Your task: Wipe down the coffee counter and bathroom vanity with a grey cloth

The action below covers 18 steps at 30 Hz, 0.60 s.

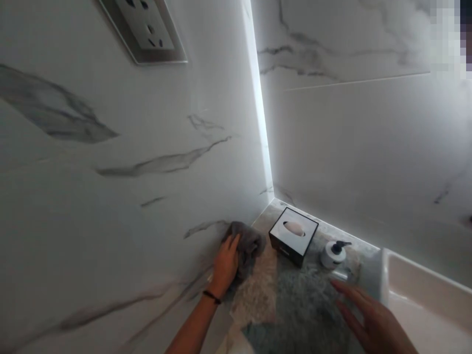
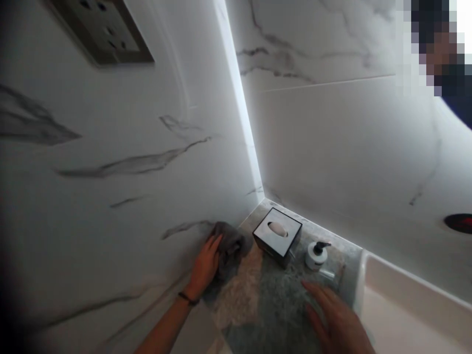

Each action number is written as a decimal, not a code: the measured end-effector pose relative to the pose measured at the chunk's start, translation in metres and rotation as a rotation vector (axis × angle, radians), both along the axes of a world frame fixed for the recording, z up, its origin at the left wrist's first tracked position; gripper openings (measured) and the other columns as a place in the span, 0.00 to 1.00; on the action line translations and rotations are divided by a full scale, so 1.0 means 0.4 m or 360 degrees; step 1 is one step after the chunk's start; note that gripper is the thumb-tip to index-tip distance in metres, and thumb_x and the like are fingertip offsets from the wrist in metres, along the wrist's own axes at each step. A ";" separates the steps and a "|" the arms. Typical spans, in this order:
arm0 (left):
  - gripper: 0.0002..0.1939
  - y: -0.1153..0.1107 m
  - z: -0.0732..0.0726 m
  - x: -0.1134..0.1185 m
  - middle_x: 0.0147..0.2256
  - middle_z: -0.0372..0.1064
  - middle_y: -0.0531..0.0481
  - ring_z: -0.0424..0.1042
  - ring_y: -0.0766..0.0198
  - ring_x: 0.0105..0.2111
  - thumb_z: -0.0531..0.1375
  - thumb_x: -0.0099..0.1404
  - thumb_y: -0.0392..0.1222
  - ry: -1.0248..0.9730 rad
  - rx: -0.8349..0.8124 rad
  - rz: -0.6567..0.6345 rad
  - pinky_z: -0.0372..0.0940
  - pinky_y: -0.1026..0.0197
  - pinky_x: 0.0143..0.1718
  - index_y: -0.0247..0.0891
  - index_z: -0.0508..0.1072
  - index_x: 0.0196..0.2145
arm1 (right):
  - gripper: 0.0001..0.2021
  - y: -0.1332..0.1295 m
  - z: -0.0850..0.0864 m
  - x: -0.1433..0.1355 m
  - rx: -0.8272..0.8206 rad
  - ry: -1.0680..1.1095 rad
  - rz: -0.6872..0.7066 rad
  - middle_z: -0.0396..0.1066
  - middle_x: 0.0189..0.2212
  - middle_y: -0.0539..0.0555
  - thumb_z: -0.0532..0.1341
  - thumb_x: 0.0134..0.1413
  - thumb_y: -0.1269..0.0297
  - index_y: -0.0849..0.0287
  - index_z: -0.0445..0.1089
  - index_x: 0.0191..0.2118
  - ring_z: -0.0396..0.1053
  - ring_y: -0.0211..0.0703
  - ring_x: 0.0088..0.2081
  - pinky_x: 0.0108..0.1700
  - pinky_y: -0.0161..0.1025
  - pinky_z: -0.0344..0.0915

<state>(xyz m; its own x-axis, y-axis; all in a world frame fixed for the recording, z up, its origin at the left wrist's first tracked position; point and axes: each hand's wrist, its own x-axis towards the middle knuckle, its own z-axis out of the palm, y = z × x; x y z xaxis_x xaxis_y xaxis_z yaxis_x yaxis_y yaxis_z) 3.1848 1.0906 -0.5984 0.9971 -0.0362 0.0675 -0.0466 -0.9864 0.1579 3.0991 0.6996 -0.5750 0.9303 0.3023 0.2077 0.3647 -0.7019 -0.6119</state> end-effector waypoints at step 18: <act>0.28 -0.234 -0.239 0.640 0.58 0.64 0.43 0.63 0.57 0.57 0.50 0.60 0.27 0.0792 -0.0324 -0.0833 0.56 0.54 0.61 0.32 0.65 0.58 | 0.37 0.290 -0.145 0.226 -0.0690 0.0092 -0.0395 0.55 0.64 0.55 0.49 0.47 0.89 0.59 0.55 0.63 0.50 0.56 0.64 0.60 0.48 0.64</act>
<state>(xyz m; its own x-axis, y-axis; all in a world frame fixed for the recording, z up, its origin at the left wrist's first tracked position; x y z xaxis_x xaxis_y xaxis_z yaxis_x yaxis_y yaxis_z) 3.4409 0.9972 -0.6940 0.7675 -0.5491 -0.3308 -0.3771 -0.8040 0.4598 3.1896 0.8157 -0.6329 0.9914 0.1172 0.0581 0.1284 -0.9572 -0.2592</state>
